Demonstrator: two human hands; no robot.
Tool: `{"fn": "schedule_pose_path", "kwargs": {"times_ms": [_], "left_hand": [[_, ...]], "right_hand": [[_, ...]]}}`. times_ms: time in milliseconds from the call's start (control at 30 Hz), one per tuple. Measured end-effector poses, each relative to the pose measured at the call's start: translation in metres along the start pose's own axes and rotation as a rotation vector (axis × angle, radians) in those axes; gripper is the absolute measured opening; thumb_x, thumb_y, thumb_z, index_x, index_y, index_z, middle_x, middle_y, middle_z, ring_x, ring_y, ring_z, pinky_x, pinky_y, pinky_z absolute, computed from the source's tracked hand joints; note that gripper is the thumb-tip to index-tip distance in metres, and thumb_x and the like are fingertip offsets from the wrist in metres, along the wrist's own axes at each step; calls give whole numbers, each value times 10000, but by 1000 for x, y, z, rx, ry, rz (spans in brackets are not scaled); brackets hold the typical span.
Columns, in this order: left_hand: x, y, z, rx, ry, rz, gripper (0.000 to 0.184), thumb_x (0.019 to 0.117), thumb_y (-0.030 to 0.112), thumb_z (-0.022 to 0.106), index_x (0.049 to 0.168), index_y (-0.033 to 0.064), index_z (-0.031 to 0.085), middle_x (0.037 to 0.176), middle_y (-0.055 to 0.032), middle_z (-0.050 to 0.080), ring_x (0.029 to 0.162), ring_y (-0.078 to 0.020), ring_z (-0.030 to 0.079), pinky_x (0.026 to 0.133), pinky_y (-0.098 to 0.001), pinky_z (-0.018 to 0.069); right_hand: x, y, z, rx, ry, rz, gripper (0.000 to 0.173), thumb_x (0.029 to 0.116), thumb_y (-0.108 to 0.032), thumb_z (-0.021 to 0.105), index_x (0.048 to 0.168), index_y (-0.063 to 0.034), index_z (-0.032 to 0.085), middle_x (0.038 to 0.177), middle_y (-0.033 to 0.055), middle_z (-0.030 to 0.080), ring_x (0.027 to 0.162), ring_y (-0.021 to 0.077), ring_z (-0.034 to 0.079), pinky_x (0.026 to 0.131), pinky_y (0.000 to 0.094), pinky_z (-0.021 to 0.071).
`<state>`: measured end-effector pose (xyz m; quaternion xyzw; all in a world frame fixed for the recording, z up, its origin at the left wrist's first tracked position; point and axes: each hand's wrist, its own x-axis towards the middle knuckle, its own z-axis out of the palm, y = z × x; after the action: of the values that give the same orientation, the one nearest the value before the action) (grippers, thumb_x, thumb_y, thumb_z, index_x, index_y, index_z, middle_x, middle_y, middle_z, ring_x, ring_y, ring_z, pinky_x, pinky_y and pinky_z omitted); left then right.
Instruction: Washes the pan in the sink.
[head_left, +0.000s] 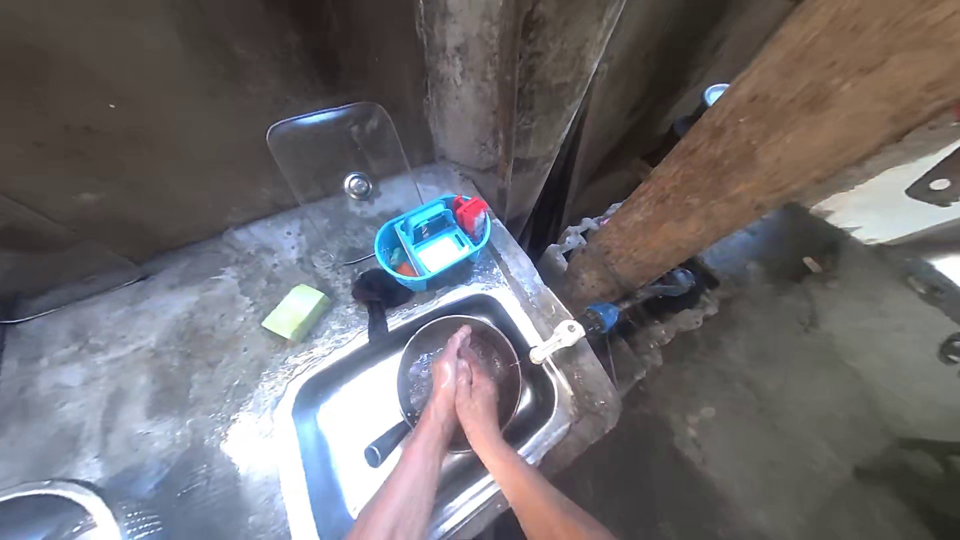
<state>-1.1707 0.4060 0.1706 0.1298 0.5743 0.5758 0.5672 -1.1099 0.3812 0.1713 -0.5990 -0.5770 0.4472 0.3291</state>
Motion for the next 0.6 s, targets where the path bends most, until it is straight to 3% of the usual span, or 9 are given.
{"fn": "schedule_pose_path", "kwargs": {"times_ms": [67, 133, 200, 233, 267, 367, 433, 467, 600], "left_hand": [[-18, -12, 9, -3, -53, 39, 474, 1121, 229, 323, 1527, 4, 423, 1561, -145, 459, 1424, -184, 448, 1181, -355, 360], [-31, -20, 14, 6, -88, 57, 517, 1111, 259, 322, 1569, 23, 367, 1633, -139, 361, 1498, -192, 352, 1235, -378, 286], [-20, -15, 10, 19, -68, 18, 502, 1128, 308, 312, 1514, 14, 439, 1530, -136, 490, 1398, -158, 470, 1171, -339, 376], [-12, -9, 8, 17, -4, -24, 454, 1126, 326, 354, 1401, 19, 546, 1355, -115, 608, 1219, -128, 576, 1038, -312, 465], [-6, -7, 4, 9, 11, -44, 428, 1125, 304, 370, 1375, 14, 563, 1310, -113, 624, 1161, -118, 592, 995, -297, 480], [-18, -16, 7, -39, -57, 38, 456, 1114, 214, 324, 1503, 17, 455, 1513, -121, 509, 1365, -148, 494, 1143, -325, 396], [-26, -21, 10, -6, -80, 78, 482, 1104, 194, 312, 1538, 12, 419, 1593, -139, 427, 1460, -173, 412, 1210, -346, 325], [-22, -20, 9, 38, -68, 69, 476, 1117, 209, 309, 1531, 3, 423, 1576, -153, 441, 1439, -178, 433, 1196, -344, 339], [-3, -9, 0, 130, 17, -51, 426, 1123, 244, 380, 1449, -1, 500, 1425, -157, 564, 1266, -174, 556, 1065, -335, 451]], "right_hand": [[27, 8, -8, -57, 67, 18, 315, 1055, -162, 516, 1222, 14, 716, 1220, 174, 726, 1181, 264, 682, 1080, 451, 506], [40, 9, -14, -109, 81, 102, 286, 1045, -209, 551, 1129, -27, 755, 1084, 147, 756, 1065, 251, 710, 999, 466, 532], [24, 2, -12, -107, 47, 104, 308, 1054, -201, 540, 1210, -18, 732, 1210, 156, 734, 1173, 259, 684, 1071, 471, 504], [13, 1, -7, -98, 35, 70, 327, 1060, -190, 517, 1248, -14, 719, 1304, 152, 703, 1249, 252, 655, 1116, 458, 482], [6, 5, -3, -81, 39, 34, 334, 1060, -172, 508, 1277, -13, 707, 1365, 145, 672, 1298, 244, 628, 1142, 446, 465], [29, 20, -3, -34, 68, 1, 367, 1055, -136, 510, 1372, -4, 640, 1375, 159, 662, 1306, 251, 620, 1155, 441, 449], [33, 25, -4, -21, 96, 73, 330, 1050, -178, 539, 1286, -13, 700, 1240, 157, 728, 1196, 242, 680, 1090, 442, 496], [27, 23, -4, -16, 71, 114, 325, 1057, -203, 537, 1260, -16, 708, 1211, 153, 734, 1175, 236, 684, 1078, 442, 505], [8, 21, 0, -39, -46, 63, 350, 1055, -157, 513, 1338, -13, 659, 1375, 170, 647, 1297, 249, 611, 1139, 428, 464]]}}
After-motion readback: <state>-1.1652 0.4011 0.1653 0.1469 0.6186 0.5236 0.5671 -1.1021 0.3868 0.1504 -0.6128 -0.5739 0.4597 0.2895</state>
